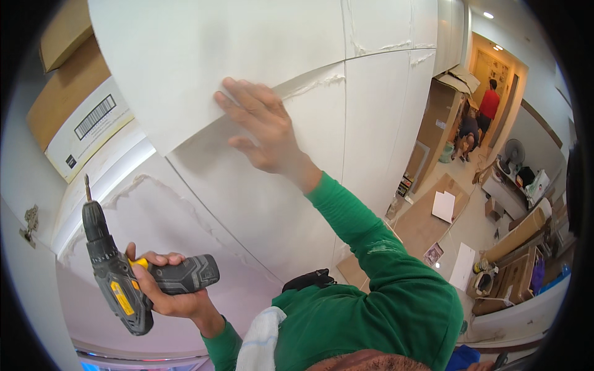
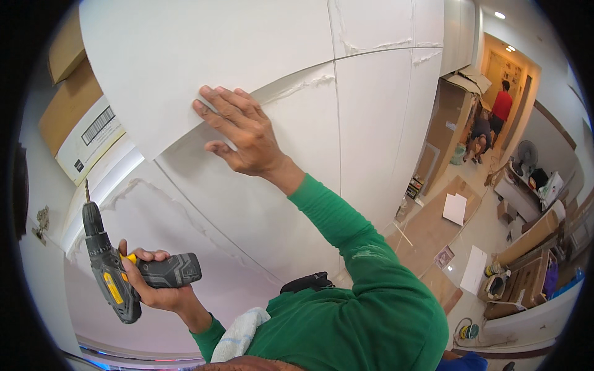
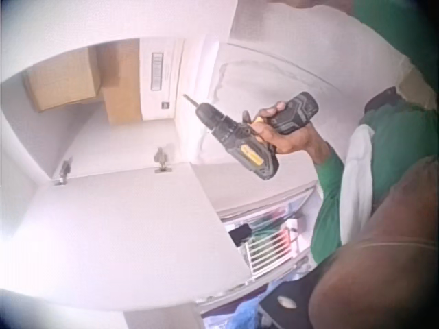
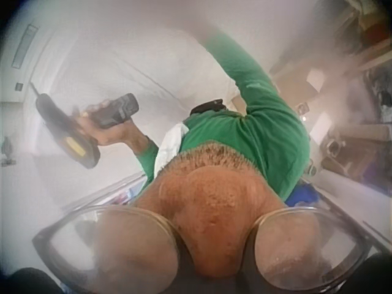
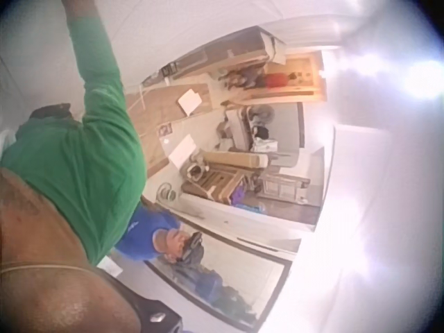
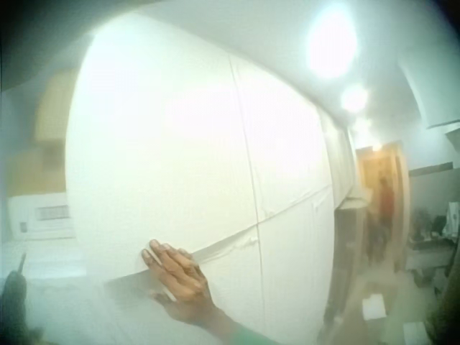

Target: The person uses a cordless drill to fasten screws into a cabinet hinge on a white cabinet door. They repeatedly open and close the door to check alignment while tightening the hinge screws.

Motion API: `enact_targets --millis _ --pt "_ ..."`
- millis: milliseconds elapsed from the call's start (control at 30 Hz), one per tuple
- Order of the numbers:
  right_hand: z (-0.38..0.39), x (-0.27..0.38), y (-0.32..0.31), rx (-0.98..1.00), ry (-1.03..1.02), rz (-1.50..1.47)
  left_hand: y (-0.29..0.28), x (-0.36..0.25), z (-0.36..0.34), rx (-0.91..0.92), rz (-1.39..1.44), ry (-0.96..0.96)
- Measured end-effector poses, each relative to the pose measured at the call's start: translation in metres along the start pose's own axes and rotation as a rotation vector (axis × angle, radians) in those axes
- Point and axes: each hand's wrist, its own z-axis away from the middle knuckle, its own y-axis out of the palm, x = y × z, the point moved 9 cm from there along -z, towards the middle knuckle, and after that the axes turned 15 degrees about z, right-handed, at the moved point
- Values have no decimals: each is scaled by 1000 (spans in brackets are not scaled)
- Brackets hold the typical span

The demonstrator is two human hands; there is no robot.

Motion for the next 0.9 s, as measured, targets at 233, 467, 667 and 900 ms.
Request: enact_targets --millis 233,467,667,900 --pt "2 -13 37 93 2 67 4 44 30 73 -158 -97" --pt "15 -129 -6 -116 208 275 -7 83 53 131 -157 -246" --pt "28 -240 1 -38 323 371 -11 106 64 168 -123 -359" --pt "78 -253 -8 -17 502 471 1 124 89 311 -166 -485"
